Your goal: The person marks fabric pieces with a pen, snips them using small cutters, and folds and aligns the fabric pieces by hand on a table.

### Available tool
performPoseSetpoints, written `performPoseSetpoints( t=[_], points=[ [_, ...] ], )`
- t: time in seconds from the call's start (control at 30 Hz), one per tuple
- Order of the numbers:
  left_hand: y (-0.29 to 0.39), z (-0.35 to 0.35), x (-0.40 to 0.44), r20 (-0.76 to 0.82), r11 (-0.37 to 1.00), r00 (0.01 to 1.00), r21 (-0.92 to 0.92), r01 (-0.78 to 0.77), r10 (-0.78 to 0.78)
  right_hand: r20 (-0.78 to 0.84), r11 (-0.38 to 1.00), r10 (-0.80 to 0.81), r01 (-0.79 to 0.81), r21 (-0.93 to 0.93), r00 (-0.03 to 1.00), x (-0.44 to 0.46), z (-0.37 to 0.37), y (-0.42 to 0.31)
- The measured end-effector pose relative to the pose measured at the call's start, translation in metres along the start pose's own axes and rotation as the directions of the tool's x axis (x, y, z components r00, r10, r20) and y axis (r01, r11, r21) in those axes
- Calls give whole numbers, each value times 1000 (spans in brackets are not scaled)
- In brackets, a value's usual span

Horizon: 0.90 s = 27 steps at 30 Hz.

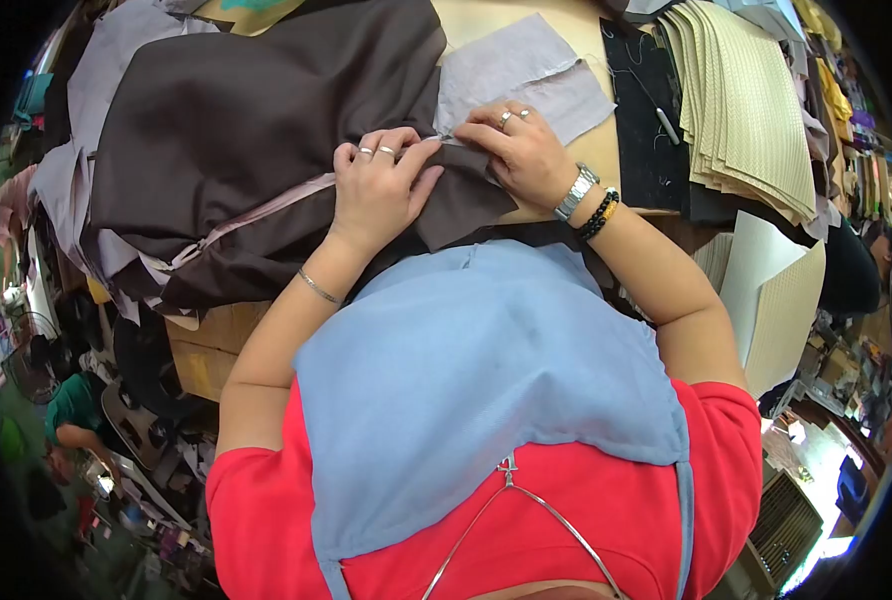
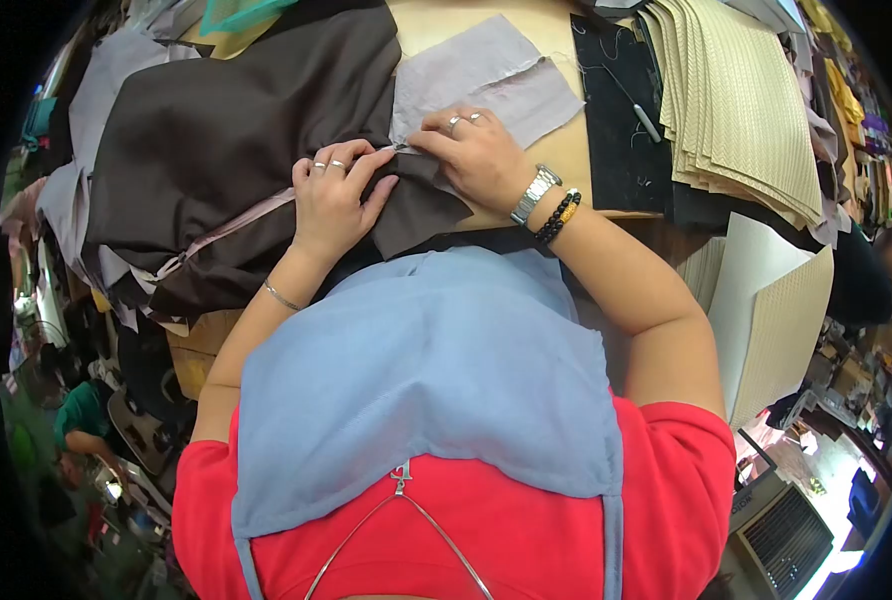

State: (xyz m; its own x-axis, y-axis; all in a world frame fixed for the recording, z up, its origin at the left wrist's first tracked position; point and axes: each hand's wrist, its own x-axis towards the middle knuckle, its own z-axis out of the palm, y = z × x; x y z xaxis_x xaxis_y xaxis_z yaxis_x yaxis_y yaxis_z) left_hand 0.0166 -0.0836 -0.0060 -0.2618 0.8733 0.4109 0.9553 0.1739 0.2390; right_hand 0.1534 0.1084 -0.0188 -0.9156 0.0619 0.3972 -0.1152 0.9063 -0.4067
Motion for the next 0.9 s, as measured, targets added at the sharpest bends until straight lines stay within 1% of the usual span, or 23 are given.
performPoseSetpoints(
  t=[0.1, 0.2, 0.3, 0.4, 0.47, 0.5, 0.6, 0.7, 0.8, 0.9],
  points=[
    [0, 0, 0, 3, 1000, 1000, 0, -1, 1, 26, 997, -8, 10, -70, 1000, 2, -6, -5],
    [0, 0, 0, 3, 1000, 1000, -2, -1, 1, 44, 993, -68, 71, -92, 997, 3, -5, -4],
    [0, 1, 0, -4, 1000, 1000, -5, -1, 1, 125, 979, -93, 114, -172, 988, 6, -7, -7],
    [0, 2, 0, 4, 1000, 1000, -5, -4, 4, 218, 968, -55, 105, -227, 974, 3, -8, -11],
    [0, 2, 1, 14, 1000, 1000, -1, -4, 4, 219, 964, -34, 89, -249, 975, 1, -5, -15],
    [1, 2, 2, 16, 1000, 1000, 0, -2, 2, 217, 962, -24, 81, -261, 976, 1, -4, -16],
    [1, 0, 1, 24, 1000, 1000, 4, -2, 2, 175, 995, -13, 31, -98, 984, -1, -10, -13],
    [1, 1, 2, 20, 1000, 1000, 3, -1, 1, -15, 998, 41, -40, 55, 999, -7, 4, -10],
    [2, 0, 0, 27, 1000, 1000, 10, -8, 7, -39, 993, 107, -105, 45, 994, -11, 6, -13],
    [3, 0, 5, 53, 999, 998, 39, -34, 32, -46, 1000, 19, -20, -15, 999, -7, 1, -12]
  ],
)
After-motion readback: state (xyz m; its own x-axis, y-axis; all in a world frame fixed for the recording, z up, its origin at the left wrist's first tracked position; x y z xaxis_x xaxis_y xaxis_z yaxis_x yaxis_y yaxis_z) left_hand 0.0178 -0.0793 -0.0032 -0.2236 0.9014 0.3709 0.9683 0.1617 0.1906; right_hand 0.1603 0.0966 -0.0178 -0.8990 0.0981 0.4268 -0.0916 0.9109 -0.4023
